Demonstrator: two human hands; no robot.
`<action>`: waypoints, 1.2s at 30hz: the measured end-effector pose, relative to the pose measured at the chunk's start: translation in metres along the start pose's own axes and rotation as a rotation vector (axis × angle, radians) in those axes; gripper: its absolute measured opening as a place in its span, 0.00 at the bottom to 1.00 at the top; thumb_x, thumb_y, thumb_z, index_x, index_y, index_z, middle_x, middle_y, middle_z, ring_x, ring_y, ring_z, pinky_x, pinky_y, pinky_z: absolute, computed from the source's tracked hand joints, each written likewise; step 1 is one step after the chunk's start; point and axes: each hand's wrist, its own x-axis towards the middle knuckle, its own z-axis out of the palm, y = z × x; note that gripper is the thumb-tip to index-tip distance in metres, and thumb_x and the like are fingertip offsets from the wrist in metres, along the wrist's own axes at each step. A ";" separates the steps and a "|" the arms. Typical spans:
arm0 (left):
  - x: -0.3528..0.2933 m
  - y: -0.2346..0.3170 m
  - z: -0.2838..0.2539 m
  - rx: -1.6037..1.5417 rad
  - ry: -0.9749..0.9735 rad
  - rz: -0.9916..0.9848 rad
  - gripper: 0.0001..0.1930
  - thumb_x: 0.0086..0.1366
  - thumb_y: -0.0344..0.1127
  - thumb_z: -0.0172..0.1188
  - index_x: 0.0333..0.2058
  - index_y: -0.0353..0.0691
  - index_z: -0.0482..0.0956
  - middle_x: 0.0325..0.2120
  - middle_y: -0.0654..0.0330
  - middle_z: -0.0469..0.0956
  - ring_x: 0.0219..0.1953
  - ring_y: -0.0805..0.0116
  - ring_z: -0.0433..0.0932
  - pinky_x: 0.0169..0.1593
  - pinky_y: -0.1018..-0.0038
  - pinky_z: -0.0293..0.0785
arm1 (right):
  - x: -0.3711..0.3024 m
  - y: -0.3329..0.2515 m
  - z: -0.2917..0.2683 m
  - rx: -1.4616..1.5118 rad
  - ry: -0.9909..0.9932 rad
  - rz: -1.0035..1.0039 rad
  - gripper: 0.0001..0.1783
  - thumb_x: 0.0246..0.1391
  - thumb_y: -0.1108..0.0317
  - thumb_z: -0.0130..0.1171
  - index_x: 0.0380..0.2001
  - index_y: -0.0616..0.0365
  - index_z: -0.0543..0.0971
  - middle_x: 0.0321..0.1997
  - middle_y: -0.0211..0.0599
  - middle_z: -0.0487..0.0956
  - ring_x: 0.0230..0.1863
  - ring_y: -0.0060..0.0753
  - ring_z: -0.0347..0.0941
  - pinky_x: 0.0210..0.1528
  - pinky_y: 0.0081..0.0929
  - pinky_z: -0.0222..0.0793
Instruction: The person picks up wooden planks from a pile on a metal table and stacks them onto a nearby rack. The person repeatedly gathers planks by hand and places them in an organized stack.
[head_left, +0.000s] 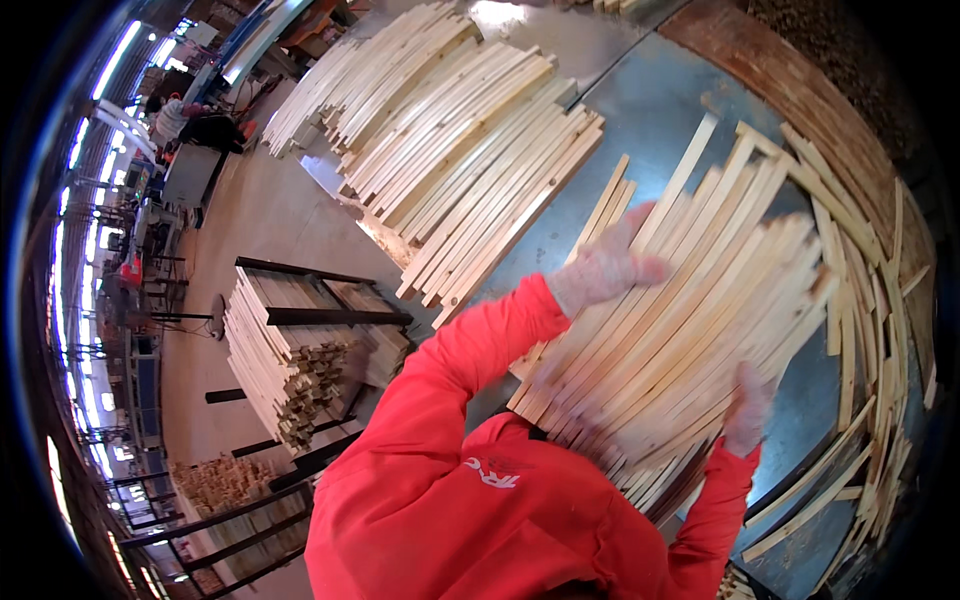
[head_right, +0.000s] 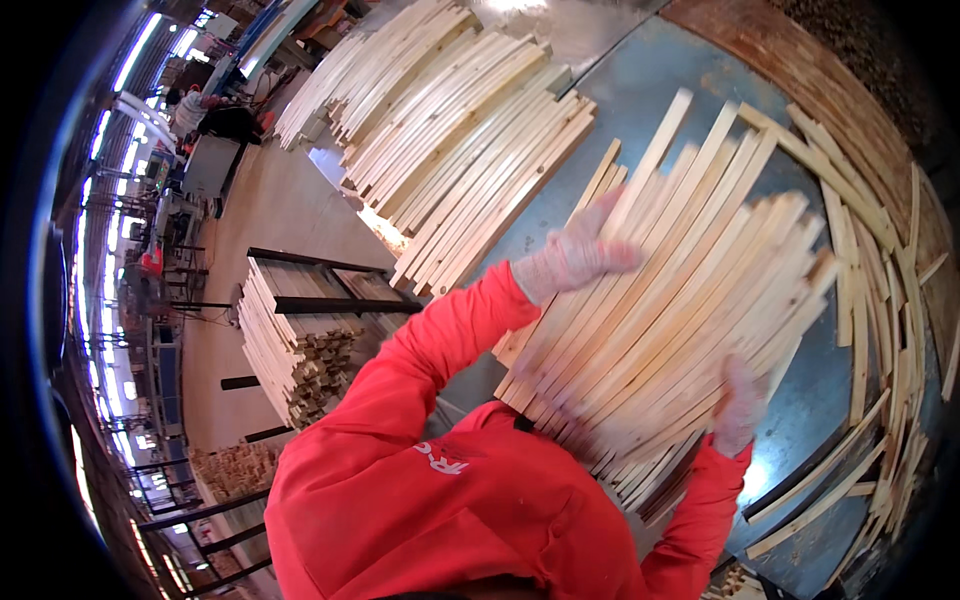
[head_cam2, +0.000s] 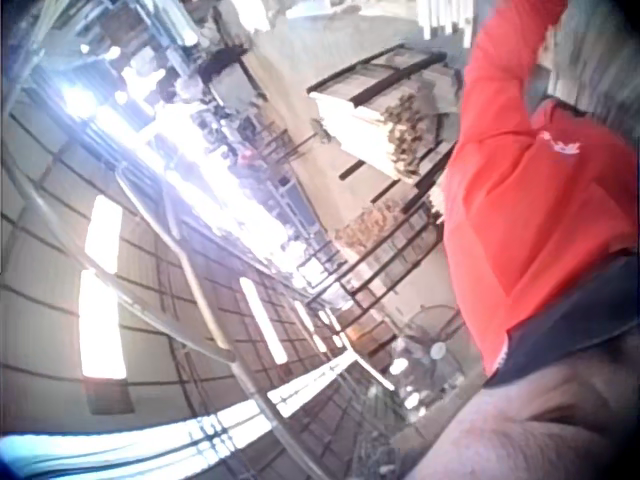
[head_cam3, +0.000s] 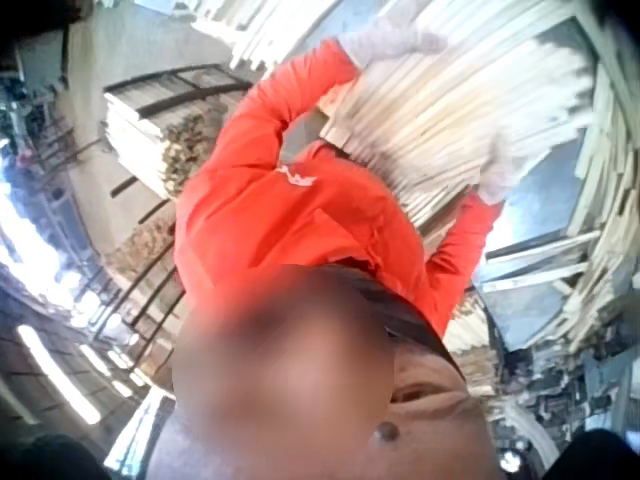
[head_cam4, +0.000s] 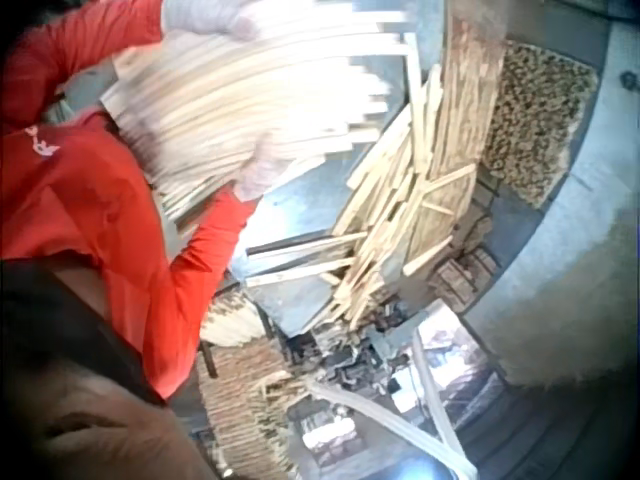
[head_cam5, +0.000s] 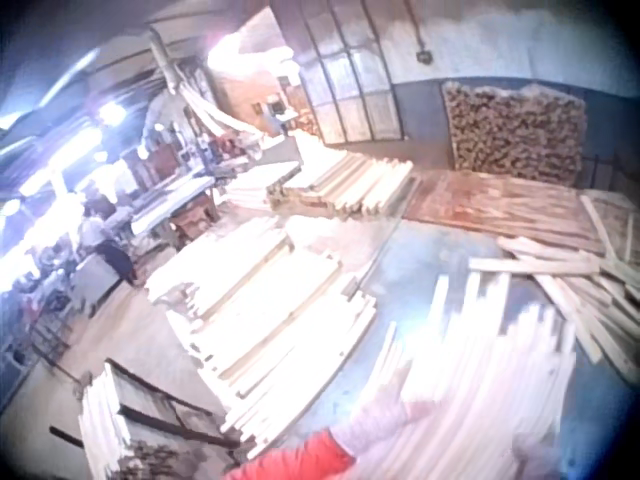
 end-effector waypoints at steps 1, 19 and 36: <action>0.013 0.031 0.001 -0.016 -0.053 0.243 0.50 0.61 0.56 0.63 0.69 0.32 0.48 0.62 0.54 0.64 0.63 0.65 0.63 0.64 0.69 0.62 | 0.018 -0.018 -0.004 -0.203 0.003 -0.199 0.38 0.54 0.74 0.61 0.66 0.65 0.59 0.65 0.46 0.66 0.63 0.40 0.66 0.64 0.34 0.63; -0.008 -0.123 -0.049 -0.022 0.223 -0.209 0.38 0.64 0.34 0.59 0.70 0.40 0.52 0.70 0.54 0.52 0.68 0.62 0.59 0.67 0.69 0.60 | -0.016 0.066 0.012 0.060 -0.204 0.213 0.48 0.51 0.73 0.61 0.72 0.57 0.48 0.48 0.46 0.79 0.45 0.34 0.79 0.52 0.26 0.74; -0.020 -0.064 -0.026 1.218 0.108 -0.593 0.46 0.61 0.60 0.61 0.69 0.42 0.52 0.65 0.47 0.61 0.66 0.51 0.62 0.64 0.61 0.63 | -0.030 0.067 -0.010 -0.750 -0.337 0.290 0.62 0.52 0.45 0.65 0.72 0.62 0.37 0.71 0.64 0.56 0.71 0.52 0.58 0.71 0.30 0.50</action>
